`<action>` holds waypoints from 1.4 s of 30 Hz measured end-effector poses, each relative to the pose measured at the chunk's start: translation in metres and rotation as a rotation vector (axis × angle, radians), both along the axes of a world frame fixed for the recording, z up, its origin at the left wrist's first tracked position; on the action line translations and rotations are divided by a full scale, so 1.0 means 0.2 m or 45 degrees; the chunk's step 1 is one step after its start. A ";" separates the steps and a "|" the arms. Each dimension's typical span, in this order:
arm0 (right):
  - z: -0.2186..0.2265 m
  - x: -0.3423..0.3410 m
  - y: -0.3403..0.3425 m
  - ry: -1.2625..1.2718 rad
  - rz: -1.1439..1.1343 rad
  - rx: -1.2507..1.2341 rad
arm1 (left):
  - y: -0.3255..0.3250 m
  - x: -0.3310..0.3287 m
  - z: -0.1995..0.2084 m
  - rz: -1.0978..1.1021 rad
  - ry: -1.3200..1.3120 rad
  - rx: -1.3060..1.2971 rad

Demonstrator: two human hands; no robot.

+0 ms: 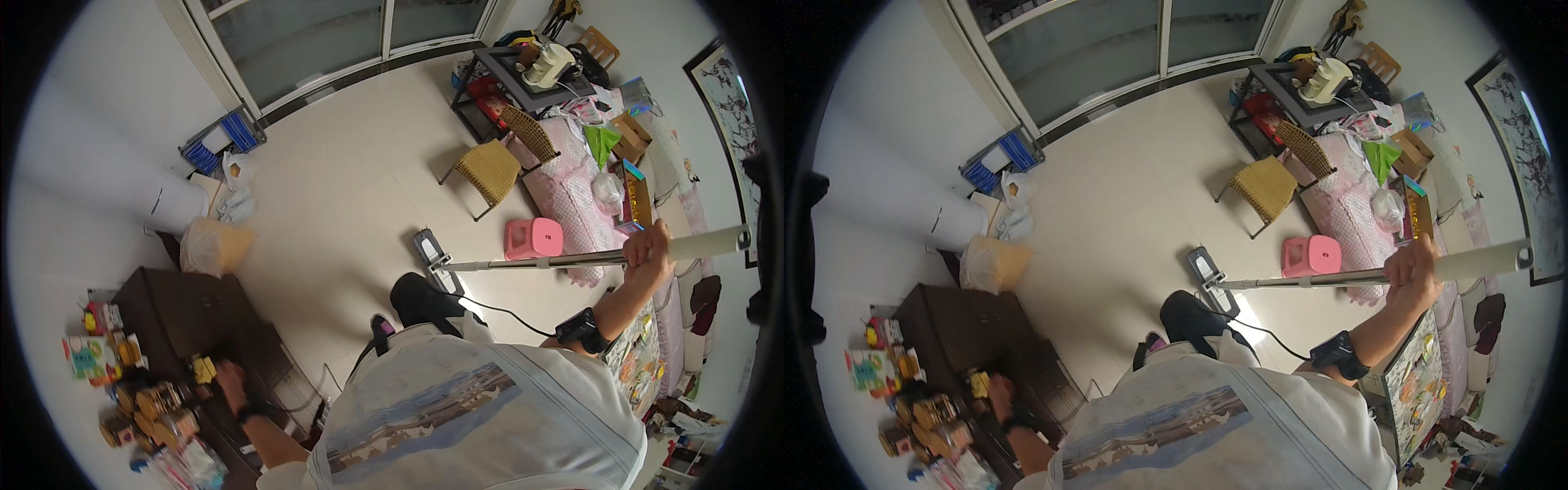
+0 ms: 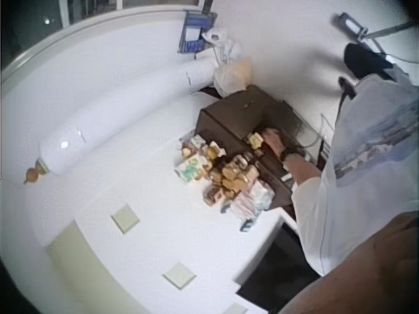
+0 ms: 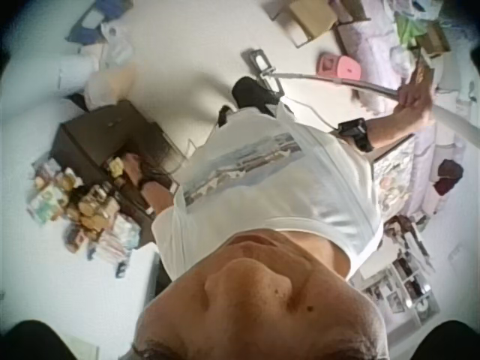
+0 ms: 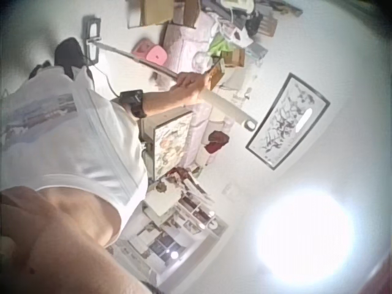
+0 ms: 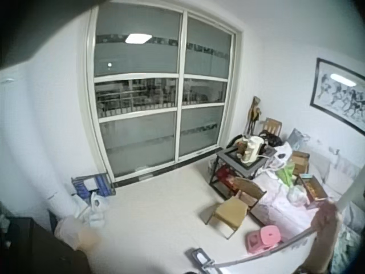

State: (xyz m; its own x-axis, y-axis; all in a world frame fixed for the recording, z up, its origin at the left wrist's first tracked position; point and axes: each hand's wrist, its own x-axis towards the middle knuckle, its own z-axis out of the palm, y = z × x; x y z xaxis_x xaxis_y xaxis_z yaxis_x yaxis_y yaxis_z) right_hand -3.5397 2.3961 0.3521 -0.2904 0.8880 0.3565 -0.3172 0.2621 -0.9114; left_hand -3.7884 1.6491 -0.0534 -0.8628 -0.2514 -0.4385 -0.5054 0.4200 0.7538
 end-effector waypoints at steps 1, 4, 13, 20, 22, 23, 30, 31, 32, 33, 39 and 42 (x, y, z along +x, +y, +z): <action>-0.02 -0.11 0.03 0.001 -0.001 -0.009 | 0.13 -0.32 0.13 -0.003 0.217 0.077; -0.10 -0.52 0.17 -0.002 -0.068 0.025 | 0.56 -1.12 0.49 -0.302 0.584 0.274; -0.24 -2.14 0.68 -0.060 -0.195 0.040 | 1.41 -2.37 0.60 0.031 0.509 0.316; -0.12 -2.86 0.97 0.000 -0.342 0.046 | 1.84 -3.37 0.73 0.019 0.558 0.388; -0.17 -3.02 1.00 0.025 -0.371 0.063 | 2.05 -3.76 0.73 -0.084 0.565 0.391; -0.18 -3.08 1.00 0.014 -0.381 0.082 | 2.17 -3.93 0.73 -0.212 0.657 0.400; -0.10 -3.62 1.06 -0.017 -0.621 0.156 | 3.43 -5.20 0.89 -0.898 0.752 0.483; -0.07 -3.68 1.06 -0.053 -0.564 0.212 | 3.62 -5.30 0.96 -1.017 0.747 0.386; -0.04 -3.72 1.06 -0.057 -0.627 0.247 | 3.82 -5.40 1.04 -1.133 0.777 0.371; -0.02 -3.76 1.06 -0.009 -0.730 0.164 | 4.02 -5.50 1.14 -1.251 0.785 0.433; -0.13 -3.93 1.17 0.013 -0.838 0.261 | 5.02 -5.78 1.34 -1.576 0.757 0.548; -0.14 -4.05 1.34 0.051 -1.011 0.216 | 5.43 -5.92 1.47 -1.662 1.089 0.343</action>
